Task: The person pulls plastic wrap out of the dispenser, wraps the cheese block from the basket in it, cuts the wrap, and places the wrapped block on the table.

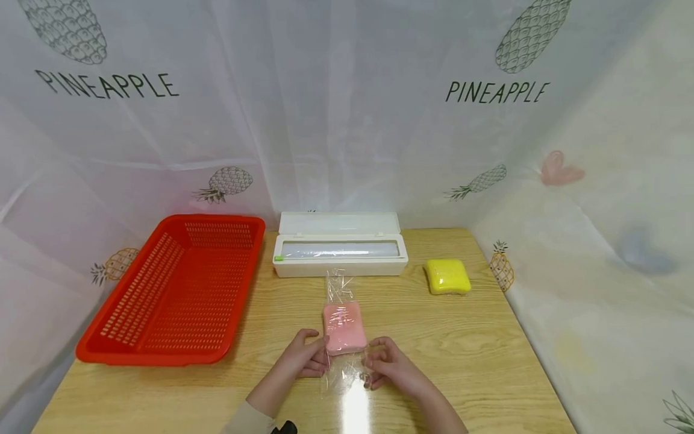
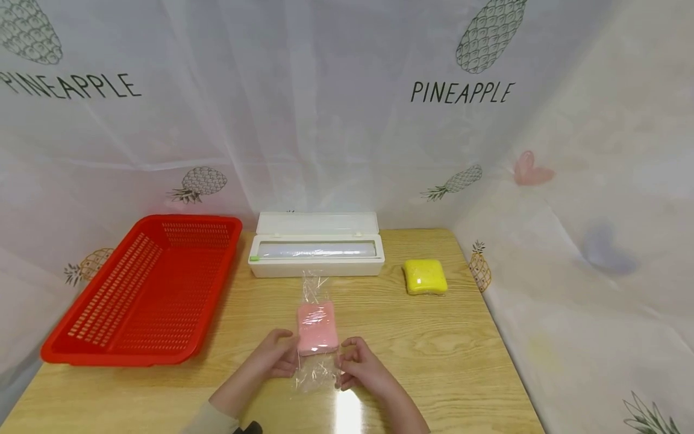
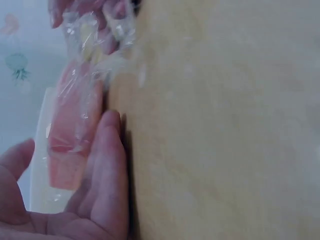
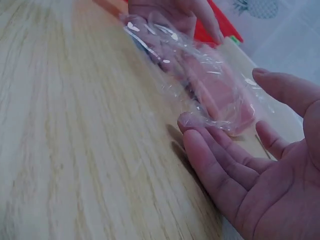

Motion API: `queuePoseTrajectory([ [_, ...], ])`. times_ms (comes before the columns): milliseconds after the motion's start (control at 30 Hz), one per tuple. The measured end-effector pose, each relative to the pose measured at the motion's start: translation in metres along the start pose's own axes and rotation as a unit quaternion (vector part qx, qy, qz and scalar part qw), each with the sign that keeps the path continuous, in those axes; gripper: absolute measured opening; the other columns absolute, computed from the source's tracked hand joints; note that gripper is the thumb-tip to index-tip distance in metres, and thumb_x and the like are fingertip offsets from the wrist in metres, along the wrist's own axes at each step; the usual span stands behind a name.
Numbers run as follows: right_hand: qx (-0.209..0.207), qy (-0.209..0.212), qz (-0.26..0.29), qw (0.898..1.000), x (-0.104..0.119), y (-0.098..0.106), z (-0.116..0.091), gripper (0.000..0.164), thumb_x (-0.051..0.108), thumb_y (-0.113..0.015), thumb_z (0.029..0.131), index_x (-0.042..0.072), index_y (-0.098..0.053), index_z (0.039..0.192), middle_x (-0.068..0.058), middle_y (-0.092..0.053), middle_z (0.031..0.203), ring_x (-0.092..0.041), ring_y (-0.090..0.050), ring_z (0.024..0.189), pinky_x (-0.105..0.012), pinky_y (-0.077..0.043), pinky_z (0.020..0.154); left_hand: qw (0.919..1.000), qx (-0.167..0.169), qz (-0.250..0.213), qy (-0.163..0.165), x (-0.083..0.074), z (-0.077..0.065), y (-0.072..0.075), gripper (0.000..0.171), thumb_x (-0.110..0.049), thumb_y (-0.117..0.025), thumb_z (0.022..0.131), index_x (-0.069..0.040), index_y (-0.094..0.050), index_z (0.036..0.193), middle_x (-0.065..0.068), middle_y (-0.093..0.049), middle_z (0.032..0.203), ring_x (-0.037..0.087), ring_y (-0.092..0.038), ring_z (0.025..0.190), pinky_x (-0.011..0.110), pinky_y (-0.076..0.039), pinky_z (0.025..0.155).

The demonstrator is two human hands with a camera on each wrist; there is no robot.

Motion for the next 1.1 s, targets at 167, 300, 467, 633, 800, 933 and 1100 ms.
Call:
queuePoseTrajectory([
  [167, 0.006, -0.003, -0.02, 1.0, -0.001, -0.002, -0.002, 0.038, 0.004, -0.057, 0.095, -0.009, -0.032, 0.12, -0.018, -0.063, 0.097, -0.025, -0.065, 0.072, -0.033, -0.057, 0.064, 0.9991, 0.039, 0.004, 0.017, 0.009, -0.016, 0.002, 0.059, -0.014, -0.065, 0.091, 0.007, -0.023, 0.126, 0.014, -0.069, 0.074, 0.02, -0.068, 0.06, 0.033, -0.057, 0.056],
  [300, 0.033, 0.009, -0.027, 0.999, -0.004, -0.005, -0.002, 0.031, -0.001, -0.057, 0.093, -0.013, -0.036, 0.113, -0.03, -0.064, 0.092, -0.027, -0.068, 0.071, -0.033, -0.057, 0.063, 0.9977, 0.061, 0.011, 0.026, 0.018, -0.024, 0.002, 0.053, -0.002, -0.068, 0.087, 0.004, -0.026, 0.117, 0.017, -0.07, 0.077, 0.022, -0.07, 0.064, 0.032, -0.057, 0.057],
  [467, 0.052, 0.028, -0.033, 0.998, -0.009, -0.005, -0.002, 0.024, -0.003, -0.059, 0.092, -0.018, -0.049, 0.108, -0.031, -0.065, 0.091, -0.024, -0.069, 0.074, -0.032, -0.058, 0.067, 0.9953, 0.097, -0.008, 0.003, 0.023, -0.028, 0.005, 0.042, 0.009, -0.063, 0.085, 0.003, -0.03, 0.11, 0.022, -0.07, 0.083, 0.022, -0.07, 0.069, 0.029, -0.057, 0.059],
  [633, 0.072, 0.03, -0.047, 0.996, -0.012, -0.002, -0.005, 0.017, -0.002, -0.06, 0.092, -0.017, -0.063, 0.102, -0.027, -0.068, 0.092, -0.017, -0.069, 0.076, -0.028, -0.057, 0.069, 0.9915, 0.127, -0.024, -0.015, 0.02, -0.032, 0.007, 0.029, 0.013, -0.06, 0.085, 0.002, -0.039, 0.101, 0.025, -0.069, 0.082, 0.02, -0.069, 0.069, 0.028, -0.057, 0.059],
  [800, 0.104, 0.042, -0.039, 0.993, -0.015, 0.0, -0.008, 0.017, -0.005, -0.059, 0.092, -0.017, -0.064, 0.102, -0.031, -0.066, 0.098, -0.016, -0.069, 0.082, -0.033, -0.057, 0.074, 0.9913, 0.128, -0.01, -0.03, 0.02, -0.034, 0.008, 0.023, 0.013, -0.062, 0.085, 0.001, -0.045, 0.096, 0.026, -0.069, 0.083, 0.021, -0.069, 0.069, 0.028, -0.057, 0.059],
  [933, 0.126, 0.057, -0.02, 0.99, -0.017, 0.001, -0.009, 0.019, -0.007, -0.058, 0.092, -0.019, -0.061, 0.107, -0.036, -0.064, 0.099, -0.019, -0.07, 0.085, -0.041, -0.056, 0.078, 0.9898, 0.135, -0.012, -0.045, 0.022, -0.035, 0.01, 0.017, 0.013, -0.063, 0.085, 0.009, -0.048, 0.093, 0.022, -0.07, 0.082, 0.02, -0.068, 0.069, 0.027, -0.056, 0.06],
  [1100, 0.153, 0.076, -0.005, 0.985, -0.019, 0.002, -0.007, 0.03, -0.009, -0.057, 0.092, -0.02, -0.054, 0.12, -0.04, -0.061, 0.098, -0.023, -0.07, 0.089, -0.046, -0.055, 0.079, 0.9854, 0.159, -0.024, -0.057, 0.026, -0.033, 0.011, 0.019, 0.01, -0.063, 0.086, 0.019, -0.052, 0.099, 0.014, -0.069, 0.082, 0.019, -0.068, 0.074, 0.028, -0.057, 0.064],
])
Point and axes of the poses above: each hand's wrist, its own z-axis towards the middle knuckle, its own y-axis out of the back of the hand, x = y × z, the point moved 3 cm from there along z, towards the middle knuckle
